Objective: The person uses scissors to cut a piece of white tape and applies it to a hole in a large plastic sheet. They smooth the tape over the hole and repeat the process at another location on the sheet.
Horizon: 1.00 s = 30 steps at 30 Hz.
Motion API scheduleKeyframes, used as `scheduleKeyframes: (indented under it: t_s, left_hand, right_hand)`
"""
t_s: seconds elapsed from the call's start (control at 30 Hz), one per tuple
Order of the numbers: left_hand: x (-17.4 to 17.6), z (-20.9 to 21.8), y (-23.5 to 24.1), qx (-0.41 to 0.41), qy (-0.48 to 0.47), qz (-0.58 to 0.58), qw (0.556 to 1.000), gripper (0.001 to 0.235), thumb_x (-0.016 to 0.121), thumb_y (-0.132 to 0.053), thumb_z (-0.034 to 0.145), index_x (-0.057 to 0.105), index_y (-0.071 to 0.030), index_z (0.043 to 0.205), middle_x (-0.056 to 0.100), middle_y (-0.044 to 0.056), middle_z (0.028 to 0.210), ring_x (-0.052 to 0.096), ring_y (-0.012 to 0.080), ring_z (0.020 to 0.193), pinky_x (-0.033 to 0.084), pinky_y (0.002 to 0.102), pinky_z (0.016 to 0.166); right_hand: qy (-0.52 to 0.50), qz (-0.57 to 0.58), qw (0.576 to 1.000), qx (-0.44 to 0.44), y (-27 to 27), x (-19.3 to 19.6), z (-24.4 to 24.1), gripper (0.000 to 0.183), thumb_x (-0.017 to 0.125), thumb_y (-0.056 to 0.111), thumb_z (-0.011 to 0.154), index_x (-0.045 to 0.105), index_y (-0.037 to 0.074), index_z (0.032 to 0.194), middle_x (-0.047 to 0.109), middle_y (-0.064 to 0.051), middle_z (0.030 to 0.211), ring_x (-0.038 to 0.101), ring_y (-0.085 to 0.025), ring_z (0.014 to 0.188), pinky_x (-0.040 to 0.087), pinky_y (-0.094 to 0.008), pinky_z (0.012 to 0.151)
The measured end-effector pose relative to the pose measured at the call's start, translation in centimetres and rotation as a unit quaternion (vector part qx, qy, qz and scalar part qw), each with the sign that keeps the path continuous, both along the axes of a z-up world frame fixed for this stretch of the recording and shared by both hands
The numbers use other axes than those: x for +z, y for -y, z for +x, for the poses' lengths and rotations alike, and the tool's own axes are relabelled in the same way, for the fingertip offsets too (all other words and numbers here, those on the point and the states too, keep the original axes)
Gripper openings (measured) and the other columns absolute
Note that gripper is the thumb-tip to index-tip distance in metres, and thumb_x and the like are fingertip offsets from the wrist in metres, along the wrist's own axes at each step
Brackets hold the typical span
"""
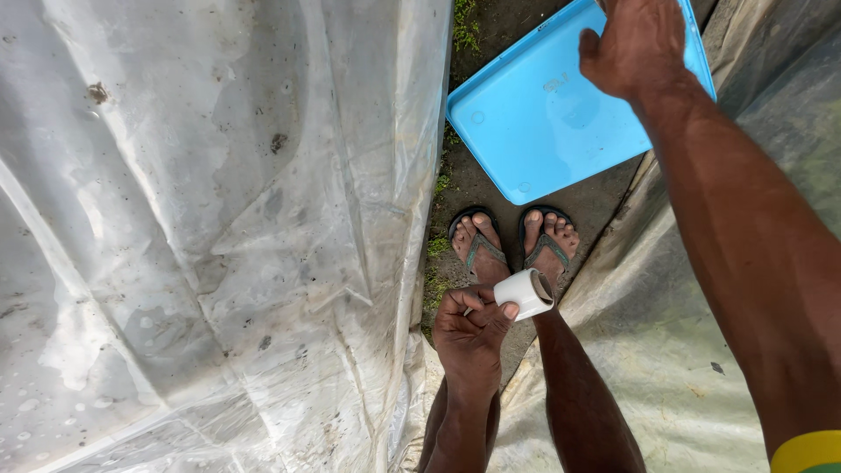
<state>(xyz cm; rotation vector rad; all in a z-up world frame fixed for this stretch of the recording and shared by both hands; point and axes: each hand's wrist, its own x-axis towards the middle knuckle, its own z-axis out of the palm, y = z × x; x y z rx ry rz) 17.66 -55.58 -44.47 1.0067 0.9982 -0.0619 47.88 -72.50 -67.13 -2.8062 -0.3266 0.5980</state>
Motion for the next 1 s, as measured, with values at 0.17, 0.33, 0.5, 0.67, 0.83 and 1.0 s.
scheduleKeyframes:
  t_s: [0.17,0.33,0.5,0.67,0.83,1.0]
  left_hand:
    - [1.0,2.3,-1.1,0.0,0.022,0.058,0.998,0.033,0.079,0.011,0.084,0.053,-0.004,0.1,0.066,0.014,0.111,0.073,0.0198,0.102,0.062,0.031,0.087]
    - [2.2,3.2,-3.2,0.008,0.01,0.118,0.993,0.033,0.08,0.01,0.085,0.053,-0.004,0.099,0.067,0.016,0.11,0.073,0.0197,0.101,0.062,0.03,0.086]
    - [2.8,4.4,-5.0,0.017,0.028,0.138,0.99,0.032,0.079,0.007,0.083,0.054,-0.005,0.099,0.068,0.017,0.108,0.075,0.02,0.097,0.064,0.031,0.085]
    - [3.2,4.6,-5.9,0.011,0.031,0.151,0.988,0.032,0.079,0.008,0.085,0.053,-0.004,0.1,0.069,0.018,0.111,0.075,0.0188,0.099,0.063,0.029,0.085]
    - [3.6,5.1,-6.9,0.001,0.033,0.159,0.987,0.032,0.079,0.009,0.085,0.053,-0.004,0.1,0.069,0.018,0.111,0.074,0.0185,0.098,0.062,0.029,0.083]
    - [4.0,5.2,-7.3,0.011,0.043,0.159,0.986,0.033,0.079,0.009,0.085,0.053,-0.003,0.101,0.069,0.019,0.111,0.073,0.0174,0.097,0.061,0.029,0.084]
  right_hand:
    - [0.123,0.53,0.827,-0.142,-10.0,1.6,0.0,0.021,0.085,0.014,0.106,0.066,0.004,0.104,0.065,-0.008,0.091,0.065,-0.019,0.085,0.055,-0.041,0.073]
    - [-0.166,0.471,0.787,-0.361,-17.8,2.5,1.7,0.044,0.081,0.046,0.089,0.066,0.009,0.109,0.068,-0.002,0.081,0.068,-0.009,0.07,0.059,-0.032,0.064]
    - [-0.266,0.409,0.761,-0.428,-18.7,3.3,1.8,0.06,0.081,0.052,0.078,0.07,0.004,0.112,0.074,-0.011,0.094,0.064,-0.021,0.072,0.055,-0.048,0.066]
    - [-0.187,0.511,0.744,-0.388,-19.8,3.2,1.3,0.07,0.09,0.05,0.079,0.066,0.005,0.127,0.07,-0.018,0.119,0.067,-0.032,0.112,0.054,-0.053,0.09]
    - [-0.253,0.517,0.695,-0.431,-20.5,3.9,1.7,0.08,0.09,0.051,0.067,0.063,0.002,0.124,0.074,-0.023,0.118,0.079,-0.035,0.108,0.061,-0.05,0.091]
    - [-0.182,0.532,0.722,-0.404,-20.8,5.2,-0.4,0.097,0.1,0.044,0.067,0.041,0.0,0.131,0.063,-0.021,0.12,0.075,-0.031,0.109,0.058,-0.047,0.096]
